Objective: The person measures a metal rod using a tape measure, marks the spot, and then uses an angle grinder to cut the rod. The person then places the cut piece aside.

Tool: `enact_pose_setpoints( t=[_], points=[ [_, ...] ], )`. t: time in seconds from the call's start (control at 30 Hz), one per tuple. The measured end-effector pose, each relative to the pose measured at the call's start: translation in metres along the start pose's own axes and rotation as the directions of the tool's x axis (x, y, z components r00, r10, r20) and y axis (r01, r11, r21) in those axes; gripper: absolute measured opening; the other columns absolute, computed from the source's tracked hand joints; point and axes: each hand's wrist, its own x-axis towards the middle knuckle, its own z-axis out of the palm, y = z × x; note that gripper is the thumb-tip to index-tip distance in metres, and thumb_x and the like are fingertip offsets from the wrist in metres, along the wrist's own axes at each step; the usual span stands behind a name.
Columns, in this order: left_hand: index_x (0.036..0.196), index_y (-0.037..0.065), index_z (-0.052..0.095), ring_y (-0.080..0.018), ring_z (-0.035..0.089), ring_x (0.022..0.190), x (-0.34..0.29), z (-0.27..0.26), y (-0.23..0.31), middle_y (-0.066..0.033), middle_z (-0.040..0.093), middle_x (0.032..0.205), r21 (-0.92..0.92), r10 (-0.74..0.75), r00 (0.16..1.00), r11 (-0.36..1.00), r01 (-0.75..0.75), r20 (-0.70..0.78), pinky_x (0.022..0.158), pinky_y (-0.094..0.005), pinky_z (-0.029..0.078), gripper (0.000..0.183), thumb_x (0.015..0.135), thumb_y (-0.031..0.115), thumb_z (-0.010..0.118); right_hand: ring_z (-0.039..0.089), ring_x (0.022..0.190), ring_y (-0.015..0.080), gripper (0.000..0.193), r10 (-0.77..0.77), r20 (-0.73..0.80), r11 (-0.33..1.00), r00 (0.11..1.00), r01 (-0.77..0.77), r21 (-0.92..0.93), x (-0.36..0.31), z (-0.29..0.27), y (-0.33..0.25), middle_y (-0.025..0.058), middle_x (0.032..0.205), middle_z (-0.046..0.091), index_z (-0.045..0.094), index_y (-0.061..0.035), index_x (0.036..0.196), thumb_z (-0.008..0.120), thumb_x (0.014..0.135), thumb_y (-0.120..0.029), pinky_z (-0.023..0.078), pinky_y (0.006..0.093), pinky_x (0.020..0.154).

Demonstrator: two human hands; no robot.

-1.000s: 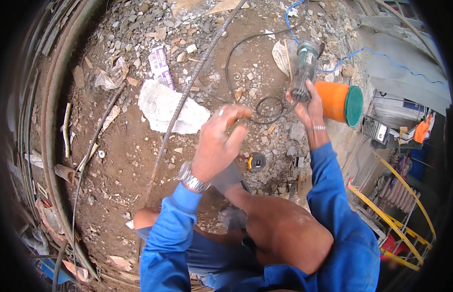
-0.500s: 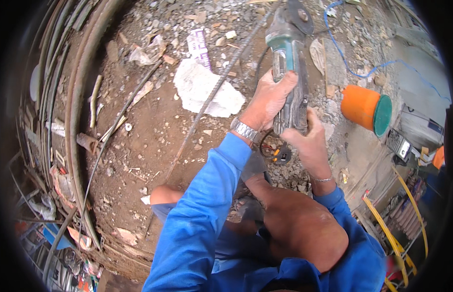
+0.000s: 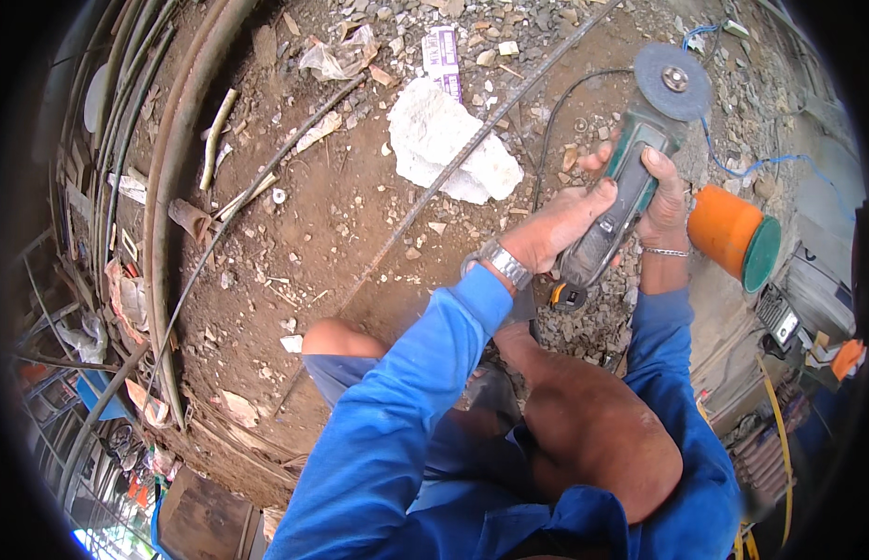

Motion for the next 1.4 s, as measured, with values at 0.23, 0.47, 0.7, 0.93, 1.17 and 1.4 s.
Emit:
enact_pose_setpoints(
  t=[0.23,0.47,0.7,0.93,1.17,1.4],
  points=[
    [0.121,0.001,0.051,-0.0194,0.069,0.062,0.003,0.004,-0.014,-0.0119,0.065,0.085,0.031,-0.029,0.998,0.999,0.031,-0.052,0.054,-0.0308,0.059,0.052,0.099,0.048,0.058,0.068,0.089,0.0258,0.051,-0.005,-0.108,0.998,0.994,0.012,0.070,-0.005,-0.008,0.009,0.0155,0.104,0.063,0.051,0.0050,0.125,0.068,0.087,-0.024,0.061,0.0413,0.078],
    [0.119,0.003,0.050,-0.0207,0.067,0.055,-0.005,0.008,-0.022,-0.0112,0.066,0.080,0.054,-0.084,0.985,0.994,0.093,-0.149,0.039,-0.0320,0.053,0.047,0.099,0.046,0.057,0.068,0.087,0.0254,0.048,0.067,-0.151,0.988,0.986,-0.044,0.148,-0.005,-0.018,0.022,0.0153,0.101,0.063,0.052,0.0052,0.122,0.067,0.087,-0.024,0.061,0.0403,0.075],
    [0.117,0.003,0.051,-0.0209,0.067,0.052,0.000,0.015,-0.024,-0.0115,0.066,0.077,0.051,-0.127,0.975,0.989,0.138,-0.185,0.035,-0.0321,0.051,0.045,0.100,0.045,0.055,0.068,0.088,0.0268,0.045,0.099,-0.156,0.976,0.983,-0.065,0.209,-0.007,-0.031,0.025,0.0153,0.100,0.064,0.055,0.0059,0.118,0.067,0.087,-0.025,0.061,0.0414,0.076],
    [0.135,-0.003,0.040,-0.0203,0.067,0.054,-0.003,0.024,-0.023,-0.0131,0.067,0.084,0.189,-0.009,0.946,0.979,0.074,-0.323,0.035,-0.0309,0.052,0.061,0.096,0.039,0.061,0.069,0.099,0.0270,0.050,0.033,-0.277,0.977,0.960,-0.089,-0.193,-0.043,-0.008,0.039,0.0194,0.112,0.067,0.054,0.0058,0.125,0.070,0.087,-0.024,0.058,0.0395,0.089],
    [0.148,-0.006,0.025,-0.0238,0.070,0.081,0.004,0.009,-0.041,-0.0234,0.059,0.123,0.281,0.007,0.935,0.954,0.100,-0.355,0.036,-0.0299,0.053,0.083,0.091,0.038,0.065,0.067,0.107,0.0276,0.053,0.148,-0.230,0.984,0.962,-0.166,-0.059,-0.053,-0.017,0.054,0.0247,0.121,0.065,0.052,0.0051,0.130,0.070,0.088,-0.022,0.056,0.0396,0.095],
    [0.158,0.005,-0.001,-0.0249,0.064,0.102,-0.007,0.011,-0.030,-0.0236,0.048,0.138,0.249,-0.085,0.961,0.957,0.152,-0.261,0.047,-0.0320,0.058,0.107,0.085,0.041,0.068,0.065,0.114,0.0307,0.062,0.095,-0.191,0.978,0.977,-0.128,-0.166,-0.059,-0.015,0.050,0.0288,0.122,0.064,0.049,0.0050,0.131,0.075,0.083,-0.025,0.054,0.0417,0.099]
  ],
)
